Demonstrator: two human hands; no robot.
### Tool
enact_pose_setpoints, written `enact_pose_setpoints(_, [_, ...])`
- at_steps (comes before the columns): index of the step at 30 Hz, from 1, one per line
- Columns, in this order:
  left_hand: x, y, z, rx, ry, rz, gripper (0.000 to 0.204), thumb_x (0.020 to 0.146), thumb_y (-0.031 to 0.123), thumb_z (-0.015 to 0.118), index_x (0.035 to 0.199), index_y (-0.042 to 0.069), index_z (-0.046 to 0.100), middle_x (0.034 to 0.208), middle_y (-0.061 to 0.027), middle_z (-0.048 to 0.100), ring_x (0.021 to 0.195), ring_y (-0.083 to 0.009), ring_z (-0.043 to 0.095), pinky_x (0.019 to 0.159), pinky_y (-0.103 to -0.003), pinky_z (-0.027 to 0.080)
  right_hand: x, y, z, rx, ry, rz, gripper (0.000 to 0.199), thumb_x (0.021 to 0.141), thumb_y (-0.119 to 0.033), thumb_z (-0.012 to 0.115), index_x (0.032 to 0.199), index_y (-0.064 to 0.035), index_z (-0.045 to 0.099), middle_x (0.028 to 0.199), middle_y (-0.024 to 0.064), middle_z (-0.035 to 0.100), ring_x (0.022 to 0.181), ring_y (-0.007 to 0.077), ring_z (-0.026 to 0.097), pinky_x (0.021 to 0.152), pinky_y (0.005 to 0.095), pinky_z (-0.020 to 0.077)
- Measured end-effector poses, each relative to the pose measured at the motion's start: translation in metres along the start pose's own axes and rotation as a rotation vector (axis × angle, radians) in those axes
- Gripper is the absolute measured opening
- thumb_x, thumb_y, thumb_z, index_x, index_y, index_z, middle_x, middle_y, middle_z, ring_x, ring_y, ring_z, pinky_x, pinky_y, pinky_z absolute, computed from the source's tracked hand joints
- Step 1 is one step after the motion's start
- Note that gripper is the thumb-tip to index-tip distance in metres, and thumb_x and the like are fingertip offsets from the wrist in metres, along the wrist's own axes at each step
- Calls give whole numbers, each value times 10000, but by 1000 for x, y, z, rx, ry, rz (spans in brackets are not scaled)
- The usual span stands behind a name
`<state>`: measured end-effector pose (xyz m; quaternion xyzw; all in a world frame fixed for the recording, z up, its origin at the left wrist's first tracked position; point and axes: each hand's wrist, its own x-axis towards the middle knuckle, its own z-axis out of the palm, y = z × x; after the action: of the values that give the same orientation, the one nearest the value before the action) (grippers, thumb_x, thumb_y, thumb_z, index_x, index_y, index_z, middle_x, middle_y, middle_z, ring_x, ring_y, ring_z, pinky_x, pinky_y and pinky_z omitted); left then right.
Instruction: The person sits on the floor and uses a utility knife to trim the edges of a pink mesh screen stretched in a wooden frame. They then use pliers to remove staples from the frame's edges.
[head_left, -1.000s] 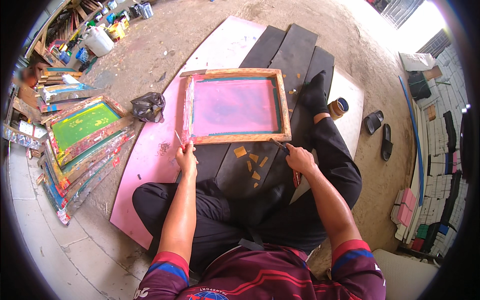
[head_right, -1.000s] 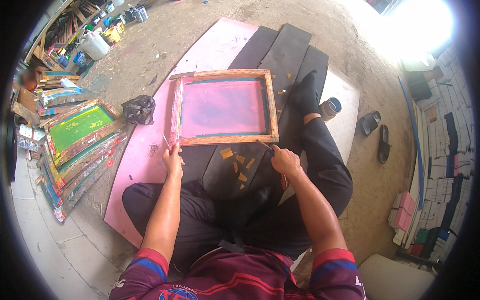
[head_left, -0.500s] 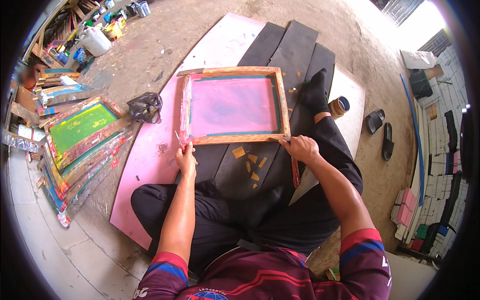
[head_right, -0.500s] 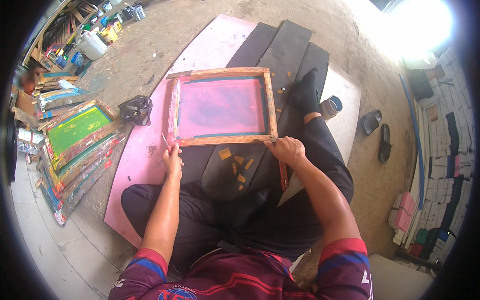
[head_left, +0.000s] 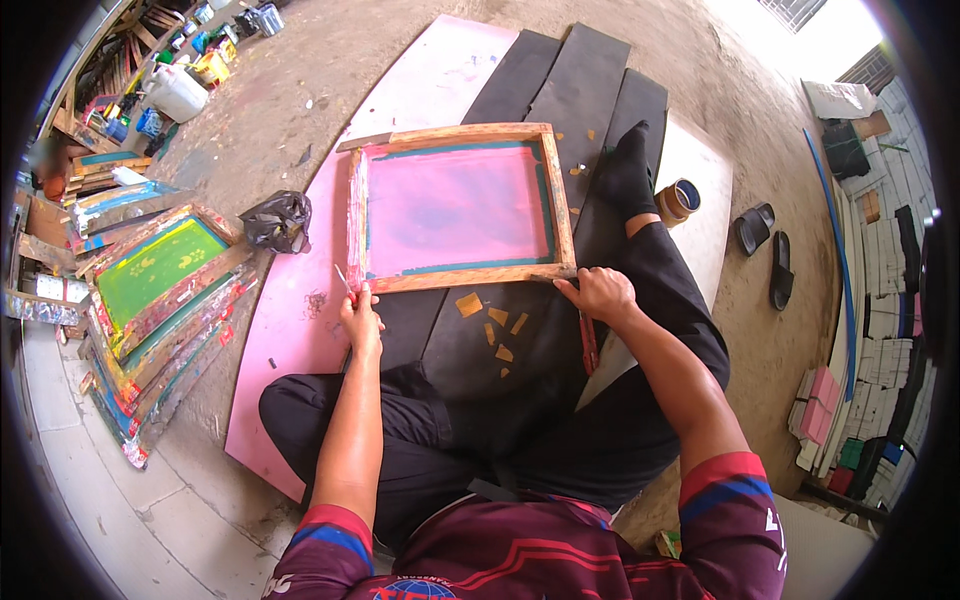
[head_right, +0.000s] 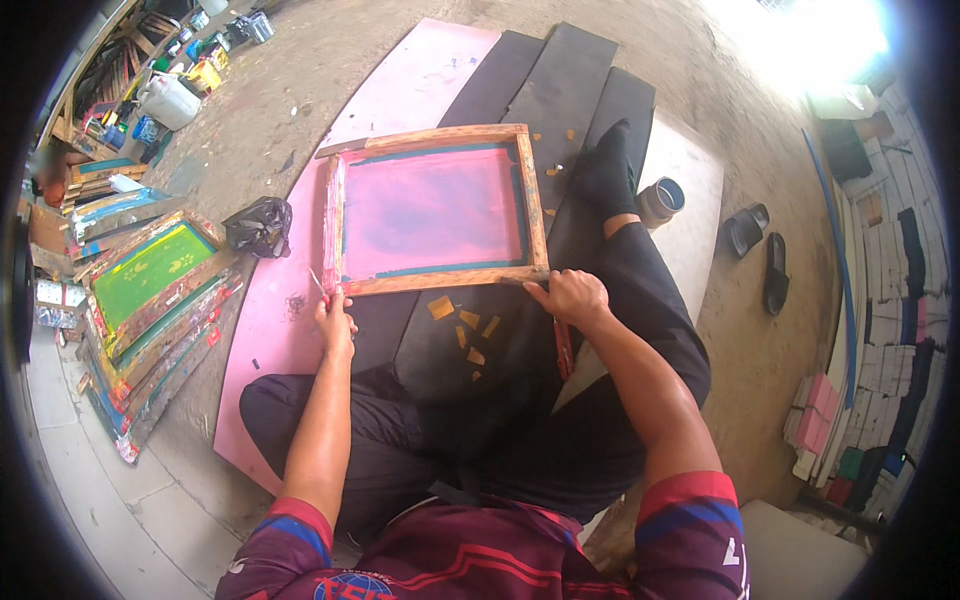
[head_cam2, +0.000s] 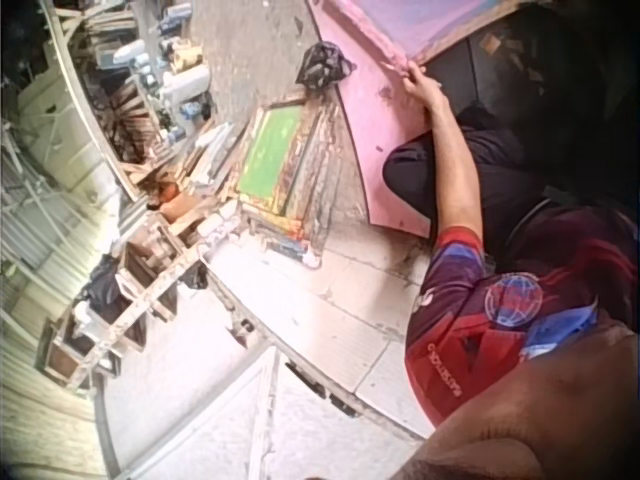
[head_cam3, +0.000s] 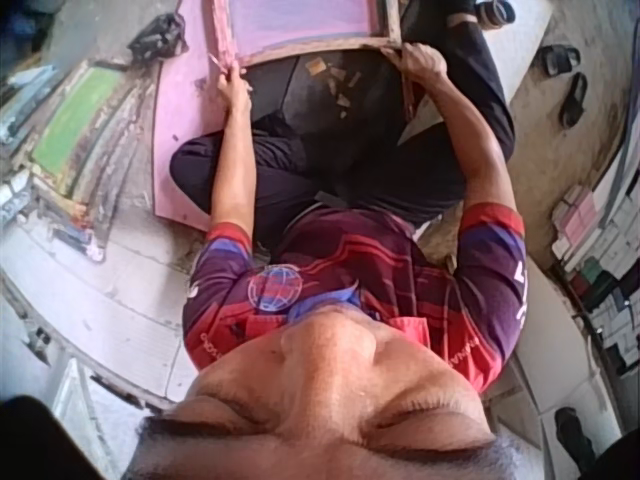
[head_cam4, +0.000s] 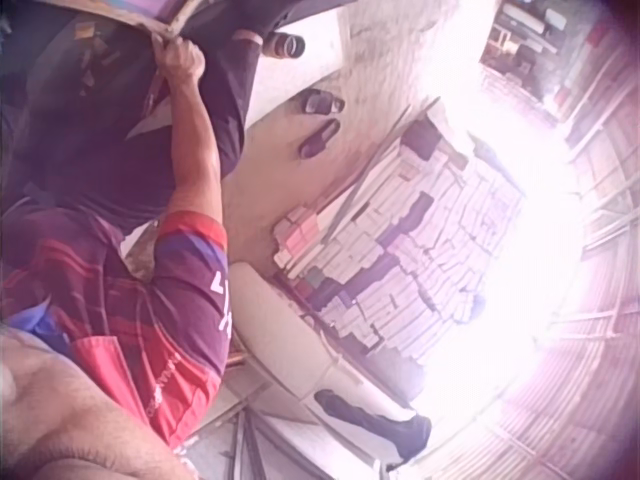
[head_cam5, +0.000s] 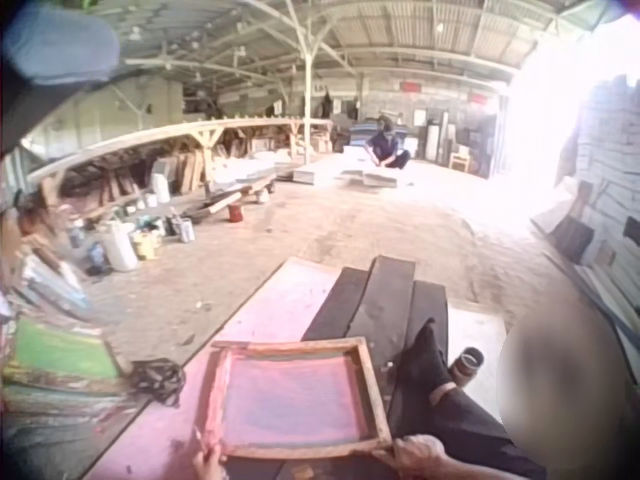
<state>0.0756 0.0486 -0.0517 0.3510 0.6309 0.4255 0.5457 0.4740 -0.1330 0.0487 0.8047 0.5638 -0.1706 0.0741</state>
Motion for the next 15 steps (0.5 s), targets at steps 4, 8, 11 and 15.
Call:
enact_pose_setpoints(4, [2, 0, 2, 12, 0, 10, 312, 1014, 307, 726, 942, 45, 572, 771, -47, 637, 394, -75, 428, 340, -264, 345, 4, 4, 2, -2, -5, -8, 785, 1012, -698, 431, 852, -3, 758, 841, 219, 752, 851, 399, 753, 792, 502, 607])
enact_pose_setpoints(8, [3, 0, 1, 6, -6, 11, 315, 1017, 310, 720, 942, 43, 572, 778, -49, 638, 396, -75, 431, 341, -262, 345, 5, 5, 4, -1, 7, -16, 765, 1011, -688, 447, 850, -7, 757, 839, 218, 752, 862, 397, 752, 795, 502, 607])
enact_pose_setpoints(11, [3, 0, 0, -3, -10, -1, 313, 1018, 314, 717, 954, 40, 580, 781, -49, 638, 400, -74, 437, 341, -262, 346, 8, 11, 15, 58, 50, -29, 718, 1006, -660, 490, 840, -14, 755, 828, 224, 745, 858, 408, 744, 801, 510, 599])
enact_pose_setpoints(15, [1, 2, -2, 30, -20, -18, 314, 1020, 314, 711, 964, 26, 598, 767, -45, 623, 410, -77, 446, 343, -265, 352, 9, 27, 49, 275, 187, -96, 631, 1013, -556, 572, 742, 1, 696, 725, 243, 681, 752, 451, 689, 730, 555, 544])
